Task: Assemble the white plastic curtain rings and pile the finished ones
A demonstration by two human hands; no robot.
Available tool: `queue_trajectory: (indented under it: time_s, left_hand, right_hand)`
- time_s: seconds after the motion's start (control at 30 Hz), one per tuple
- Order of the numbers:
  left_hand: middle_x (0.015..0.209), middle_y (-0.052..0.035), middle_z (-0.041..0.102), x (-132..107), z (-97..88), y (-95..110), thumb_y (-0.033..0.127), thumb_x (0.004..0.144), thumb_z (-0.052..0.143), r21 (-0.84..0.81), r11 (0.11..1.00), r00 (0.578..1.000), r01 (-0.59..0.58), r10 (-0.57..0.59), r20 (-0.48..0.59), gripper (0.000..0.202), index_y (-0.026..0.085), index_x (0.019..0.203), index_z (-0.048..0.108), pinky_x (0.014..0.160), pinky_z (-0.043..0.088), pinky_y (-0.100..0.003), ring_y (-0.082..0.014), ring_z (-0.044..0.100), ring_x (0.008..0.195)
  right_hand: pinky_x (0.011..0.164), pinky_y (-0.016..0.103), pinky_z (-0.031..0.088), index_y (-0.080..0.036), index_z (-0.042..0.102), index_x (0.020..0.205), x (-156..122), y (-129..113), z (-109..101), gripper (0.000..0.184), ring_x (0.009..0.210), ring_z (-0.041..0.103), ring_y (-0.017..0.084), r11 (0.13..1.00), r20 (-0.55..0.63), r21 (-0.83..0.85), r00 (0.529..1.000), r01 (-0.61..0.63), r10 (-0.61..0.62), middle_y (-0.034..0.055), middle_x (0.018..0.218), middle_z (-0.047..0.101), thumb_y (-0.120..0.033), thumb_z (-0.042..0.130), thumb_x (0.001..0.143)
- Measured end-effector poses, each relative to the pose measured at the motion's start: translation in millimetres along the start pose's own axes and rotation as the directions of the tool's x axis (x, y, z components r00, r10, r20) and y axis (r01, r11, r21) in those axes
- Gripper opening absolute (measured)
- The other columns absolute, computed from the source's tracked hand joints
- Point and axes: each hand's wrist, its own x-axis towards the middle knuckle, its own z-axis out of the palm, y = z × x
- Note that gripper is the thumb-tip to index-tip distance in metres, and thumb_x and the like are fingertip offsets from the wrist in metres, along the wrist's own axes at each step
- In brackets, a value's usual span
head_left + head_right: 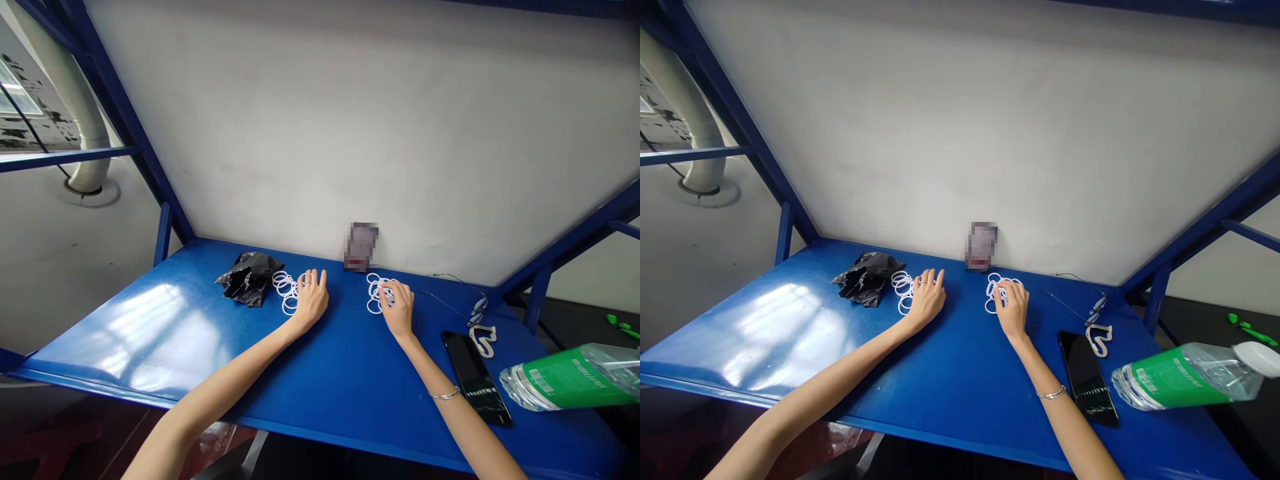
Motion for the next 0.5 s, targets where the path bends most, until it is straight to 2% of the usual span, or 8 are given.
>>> queue_trajectory:
  time_s: [0.1, 0.23, 0.33, 0.5]
  left_hand:
    - [0.118, -0.0238, 0.056, 1.8, 5.8, -10.4, 0.003, 0.084, 0.034, 0.13, 0.991, 0.999, 0.034, -0.039, 0.036, 0.05, 0.006, 0.131, 0.047, 0.1, 0.031, -0.055, -0.0366, 0.048, 0.116]
    - [0.103, -0.0193, 0.061, 1.5, 8.8, -14.4, -0.002, 0.08, 0.034, 0.218, 0.976, 0.996, -0.025, 0.005, 0.092, 0.051, 0.007, 0.127, 0.05, 0.101, 0.03, -0.055, -0.0315, 0.054, 0.103]
    - [0.101, -0.0168, 0.061, 1.1, 7.8, -12.3, -0.005, 0.078, 0.034, 0.18, 0.982, 0.994, -0.054, 0.036, 0.103, 0.051, 0.01, 0.123, 0.053, 0.103, 0.029, -0.055, -0.0294, 0.055, 0.101]
    - [0.097, -0.0131, 0.061, 0.4, 6.0, -7.1, -0.011, 0.074, 0.03, 0.069, 0.991, 0.987, -0.115, 0.106, 0.12, 0.055, 0.015, 0.116, 0.056, 0.101, 0.032, -0.053, -0.0264, 0.056, 0.096]
  right_hand:
    - [0.08, 0.038, 0.037, -0.019, 0.06, 0.089, 1.3, 9.8, -0.2, 0.016, 0.095, 0.054, 0.026, 0.995, -0.035, -0.048, 0.996, -0.083, 0.081, 0.0084, 0.095, 0.066, -0.032, 0.05, 0.091]
    - [0.078, 0.037, 0.036, -0.02, 0.061, 0.085, 0.1, 18.9, 1.4, 0.02, 0.094, 0.051, 0.027, 0.975, -0.041, -0.057, 0.976, -0.216, 0.214, 0.0087, 0.098, 0.063, -0.035, 0.049, 0.09]
    - [0.078, 0.038, 0.035, -0.02, 0.061, 0.083, -1.0, 22.9, 2.9, 0.019, 0.094, 0.05, 0.027, 0.958, -0.051, -0.051, 0.959, -0.283, 0.28, 0.009, 0.099, 0.062, -0.034, 0.049, 0.088]
    - [0.077, 0.04, 0.035, -0.02, 0.061, 0.082, -1.0, 22.9, 2.3, 0.017, 0.095, 0.049, 0.029, 0.943, -0.078, -0.058, 0.944, -0.327, 0.322, 0.0096, 0.1, 0.06, -0.031, 0.048, 0.086]
